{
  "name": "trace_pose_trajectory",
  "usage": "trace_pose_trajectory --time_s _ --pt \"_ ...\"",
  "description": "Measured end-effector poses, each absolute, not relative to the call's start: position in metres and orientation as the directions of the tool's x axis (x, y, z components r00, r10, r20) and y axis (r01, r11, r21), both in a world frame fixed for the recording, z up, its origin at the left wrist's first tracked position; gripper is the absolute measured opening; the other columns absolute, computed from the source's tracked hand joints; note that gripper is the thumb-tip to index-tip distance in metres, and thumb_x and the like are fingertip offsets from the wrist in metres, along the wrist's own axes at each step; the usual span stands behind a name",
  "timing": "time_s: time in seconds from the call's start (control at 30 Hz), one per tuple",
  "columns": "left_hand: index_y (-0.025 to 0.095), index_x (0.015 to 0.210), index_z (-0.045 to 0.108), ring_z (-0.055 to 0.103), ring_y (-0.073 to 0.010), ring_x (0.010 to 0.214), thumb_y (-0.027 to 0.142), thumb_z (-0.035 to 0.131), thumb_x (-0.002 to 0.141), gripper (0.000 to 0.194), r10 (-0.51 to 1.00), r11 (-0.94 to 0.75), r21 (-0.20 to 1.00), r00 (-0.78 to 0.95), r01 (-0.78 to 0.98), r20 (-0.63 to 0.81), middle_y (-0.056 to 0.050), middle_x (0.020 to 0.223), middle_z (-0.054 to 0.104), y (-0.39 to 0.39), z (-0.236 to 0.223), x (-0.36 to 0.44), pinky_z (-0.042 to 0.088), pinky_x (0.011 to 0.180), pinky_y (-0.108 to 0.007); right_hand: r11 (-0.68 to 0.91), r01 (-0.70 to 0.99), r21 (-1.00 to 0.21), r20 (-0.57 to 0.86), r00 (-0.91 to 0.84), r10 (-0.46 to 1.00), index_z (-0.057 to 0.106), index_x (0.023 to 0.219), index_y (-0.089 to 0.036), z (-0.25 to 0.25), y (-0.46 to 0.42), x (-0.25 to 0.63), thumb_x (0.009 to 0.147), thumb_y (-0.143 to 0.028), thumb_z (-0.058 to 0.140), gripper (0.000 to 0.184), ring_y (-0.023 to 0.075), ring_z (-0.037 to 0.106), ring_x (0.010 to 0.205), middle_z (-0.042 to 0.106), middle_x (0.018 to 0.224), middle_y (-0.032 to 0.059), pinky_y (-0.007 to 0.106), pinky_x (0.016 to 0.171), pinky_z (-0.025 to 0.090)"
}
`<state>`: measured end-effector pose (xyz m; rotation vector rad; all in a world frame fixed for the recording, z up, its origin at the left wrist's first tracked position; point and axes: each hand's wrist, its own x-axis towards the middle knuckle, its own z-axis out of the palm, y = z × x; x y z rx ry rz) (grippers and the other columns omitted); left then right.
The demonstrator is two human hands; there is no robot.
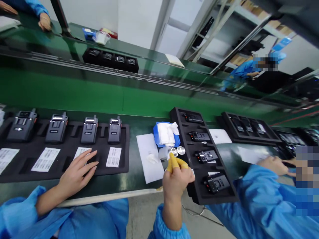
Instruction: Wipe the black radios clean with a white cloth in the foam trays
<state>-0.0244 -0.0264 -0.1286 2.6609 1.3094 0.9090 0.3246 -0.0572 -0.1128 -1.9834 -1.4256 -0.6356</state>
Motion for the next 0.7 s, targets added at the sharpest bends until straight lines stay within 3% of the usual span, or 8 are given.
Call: trace_pose_trajectory --time_s 0.1,0.23,0.33,0.5,0.6,0.7 --pt "0.017 0.094 0.067 0.052 -0.0299 0.119 0.015 0.054 0.083 0.017 0.700 -0.678 0.260 0.495 0.688 0.515 -0.013 0.125 0.059 -0.022 -0.131 -0.027 0.048 0.098 -0.046 -0.406 0.910 -0.080 0.710 0.338 0.618 0.068 0.094 -0.020 -0.107 -0.049 0.348 0.084 -0.023 0.046 0.025 0.0196 0.044 0.073 0.059 0.085 0.0096 0.037 0.069 0.024" --pt "0.018 0.097 0.065 0.055 -0.0326 0.115 0.021 0.055 0.082 0.018 0.657 -0.720 0.254 0.517 0.646 0.549 -0.013 0.128 0.055 -0.010 -0.144 -0.031 0.047 0.097 -0.049 -0.431 0.902 0.035 0.643 0.310 0.700 0.068 0.097 -0.019 -0.113 -0.033 0.365 0.079 -0.014 0.045 0.030 0.0201 0.043 0.076 0.058 0.084 0.0096 0.036 0.071 0.024" --pt "0.019 0.097 0.065 0.055 -0.0324 0.114 0.023 0.054 0.083 0.019 0.670 -0.716 0.284 0.514 0.637 0.535 -0.012 0.129 0.055 -0.006 -0.148 -0.031 0.047 0.097 -0.050 -0.403 0.913 0.068 0.600 0.285 0.747 0.069 0.087 -0.020 -0.115 -0.030 0.362 0.075 -0.011 0.047 0.026 0.0198 0.044 0.080 0.057 0.084 0.0076 0.036 0.075 0.025" --pt "0.017 0.093 0.067 0.054 -0.0283 0.117 0.016 0.053 0.084 0.016 0.721 -0.678 0.377 0.472 0.631 0.506 -0.013 0.124 0.058 -0.017 -0.131 -0.025 0.047 0.098 -0.044 -0.281 0.959 0.042 0.537 0.216 0.816 0.066 0.072 -0.020 -0.111 -0.046 0.352 0.072 -0.012 0.047 0.020 0.0218 0.043 0.083 0.058 0.082 0.0077 0.037 0.073 0.022" --pt "0.017 0.092 0.067 0.050 -0.0255 0.122 0.013 0.050 0.086 0.019 0.737 -0.671 0.407 0.496 0.620 0.458 -0.010 0.118 0.063 -0.020 -0.118 -0.016 0.045 0.100 -0.041 -0.242 0.970 -0.004 0.534 0.207 0.820 0.062 0.065 -0.020 -0.114 -0.051 0.362 0.072 -0.015 0.045 0.019 0.0190 0.041 0.072 0.051 0.068 0.0038 0.037 0.071 0.022" --pt "0.018 0.094 0.067 0.049 -0.0239 0.122 0.014 0.047 0.089 0.021 0.728 -0.685 0.410 0.549 0.603 0.410 -0.006 0.110 0.068 -0.016 -0.113 -0.001 0.037 0.107 -0.046 -0.199 0.977 -0.081 0.570 0.209 0.795 0.059 0.062 -0.020 -0.117 -0.043 0.369 0.072 -0.020 0.044 0.018 0.0162 0.038 0.064 0.045 0.063 0.0016 0.035 0.069 0.022"
